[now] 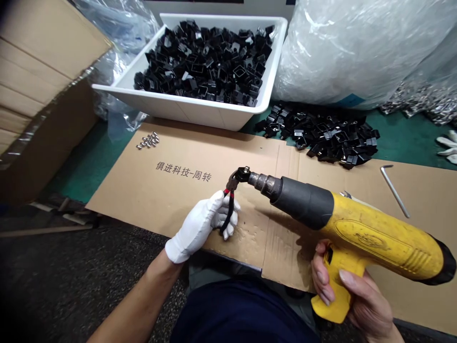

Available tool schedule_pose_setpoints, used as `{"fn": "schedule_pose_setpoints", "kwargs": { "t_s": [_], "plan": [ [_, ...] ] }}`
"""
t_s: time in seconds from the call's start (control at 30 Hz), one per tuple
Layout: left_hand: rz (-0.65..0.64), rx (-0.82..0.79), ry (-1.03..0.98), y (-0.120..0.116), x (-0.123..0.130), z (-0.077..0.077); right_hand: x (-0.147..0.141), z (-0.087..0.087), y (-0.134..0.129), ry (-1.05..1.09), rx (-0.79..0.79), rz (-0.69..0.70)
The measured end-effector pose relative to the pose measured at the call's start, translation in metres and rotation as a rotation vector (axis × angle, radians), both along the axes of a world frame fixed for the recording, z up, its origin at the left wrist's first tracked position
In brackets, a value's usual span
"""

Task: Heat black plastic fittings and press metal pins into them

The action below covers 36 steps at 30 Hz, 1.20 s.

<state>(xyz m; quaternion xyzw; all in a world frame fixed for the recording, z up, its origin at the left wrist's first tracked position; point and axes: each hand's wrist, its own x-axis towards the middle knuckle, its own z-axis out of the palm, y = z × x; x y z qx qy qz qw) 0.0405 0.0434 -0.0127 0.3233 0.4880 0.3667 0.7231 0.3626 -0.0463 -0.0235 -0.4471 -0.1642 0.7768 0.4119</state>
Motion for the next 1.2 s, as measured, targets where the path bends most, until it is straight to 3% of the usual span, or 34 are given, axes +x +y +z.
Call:
{"fn": "schedule_pose_setpoints", "kwargs": {
  "t_s": [1.2],
  "plan": [
    [-0.035,0.005,0.029,0.0007,-0.0013,-0.0004,0.0020,-0.0052,-0.0018,0.056,0.008,-0.012]
  ]
}}
